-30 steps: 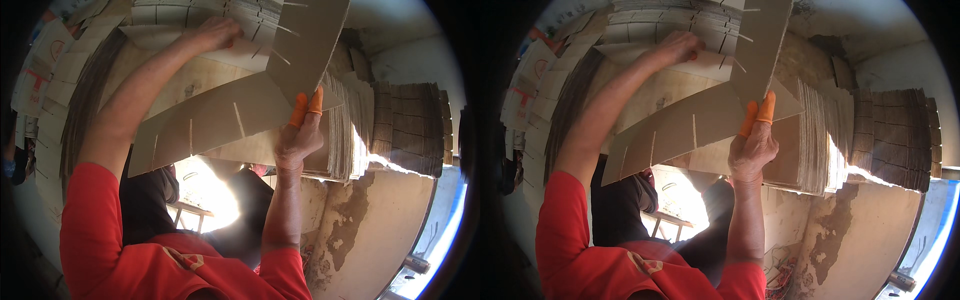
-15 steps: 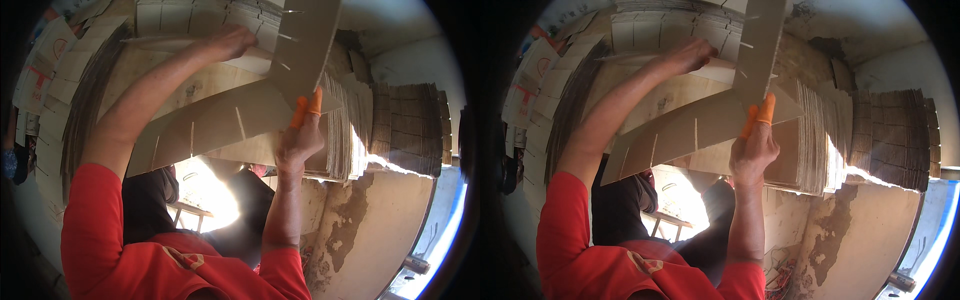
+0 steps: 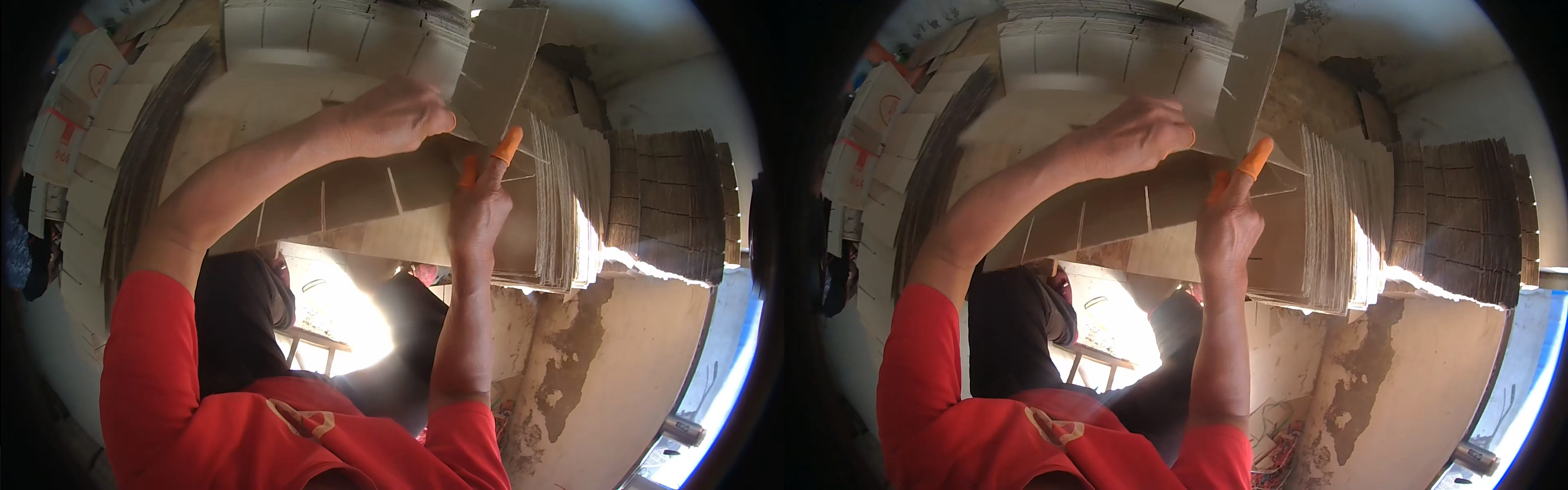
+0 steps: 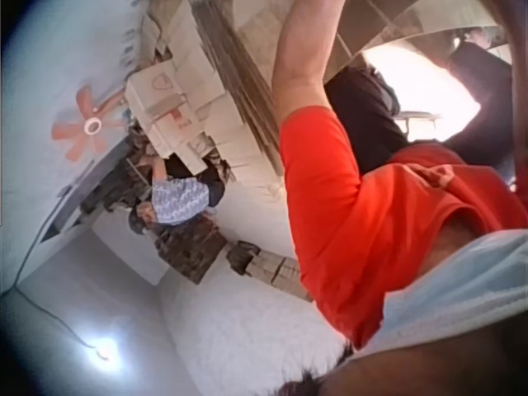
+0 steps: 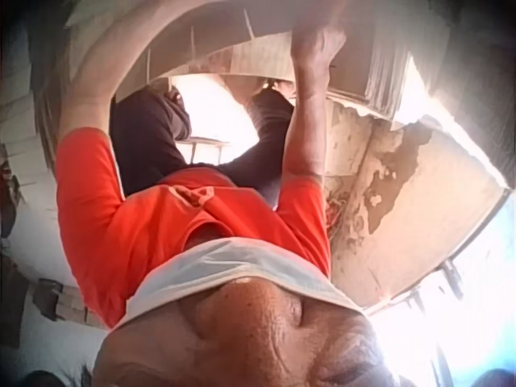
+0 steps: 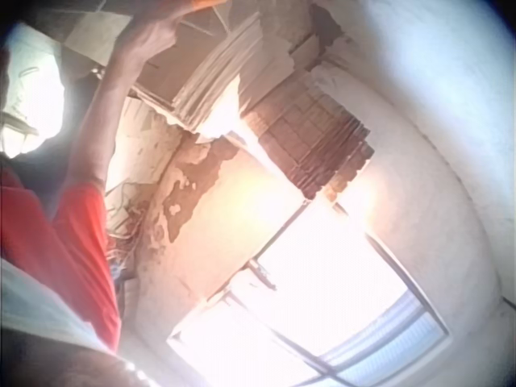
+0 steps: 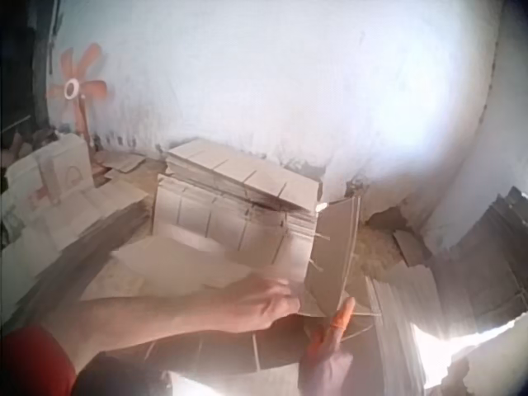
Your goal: The person sits on the floor and repeatedly separates individual cardboard sheets from a pre-scored stack. They lift each sheet, peel it away from the underlying layers, and place it aside. The process is continuous and repetitive.
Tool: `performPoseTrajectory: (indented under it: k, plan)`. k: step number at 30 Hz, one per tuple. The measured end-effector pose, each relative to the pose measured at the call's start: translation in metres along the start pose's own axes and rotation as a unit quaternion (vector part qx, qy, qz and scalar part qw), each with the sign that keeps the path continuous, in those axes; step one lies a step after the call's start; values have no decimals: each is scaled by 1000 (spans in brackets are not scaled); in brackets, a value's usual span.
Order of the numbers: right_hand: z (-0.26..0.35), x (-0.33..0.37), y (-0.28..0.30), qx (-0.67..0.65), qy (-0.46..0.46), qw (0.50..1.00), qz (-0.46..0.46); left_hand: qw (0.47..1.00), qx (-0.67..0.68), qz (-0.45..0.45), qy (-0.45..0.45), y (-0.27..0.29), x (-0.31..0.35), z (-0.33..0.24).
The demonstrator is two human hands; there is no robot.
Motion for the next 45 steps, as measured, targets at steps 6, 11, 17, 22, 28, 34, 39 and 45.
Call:
performPoseTrajectory:
  k: [6,11,17,22,28,34,39,45]
  plan:
    - [-3,3,-15,-26,40,999,-14,982,-46,148,105,6,10,3]
    - [7,3,-7,-36,9,998,-40,953,126,108,254,41,-9,38]
    - [9,6,-11,-75,0,996,-50,949,-236,50,205,10,6,146]
    - [8,8,-7,-133,10,987,-84,924,-332,39,187,-19,10,172]
    - [13,8,-5,-132,-4,988,-76,923,-350,41,153,-21,17,186]
    - [14,5,-1,-137,60,985,-86,944,-310,6,109,-2,21,153]
    - [20,6,1,-151,59,984,-71,958,-223,55,172,6,24,148]
    - [20,6,5,-144,41,987,-56,954,-133,96,250,18,17,124]
Point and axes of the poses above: each hand's wrist, its own x-axis away from the middle knuckle, its own y-axis out of the back of the hand, z = x × y, the point moved 2 cm from there along -x, towards the middle knuckle, and after that the axes turned 6 degrees about -z, right-handed, at the moved point
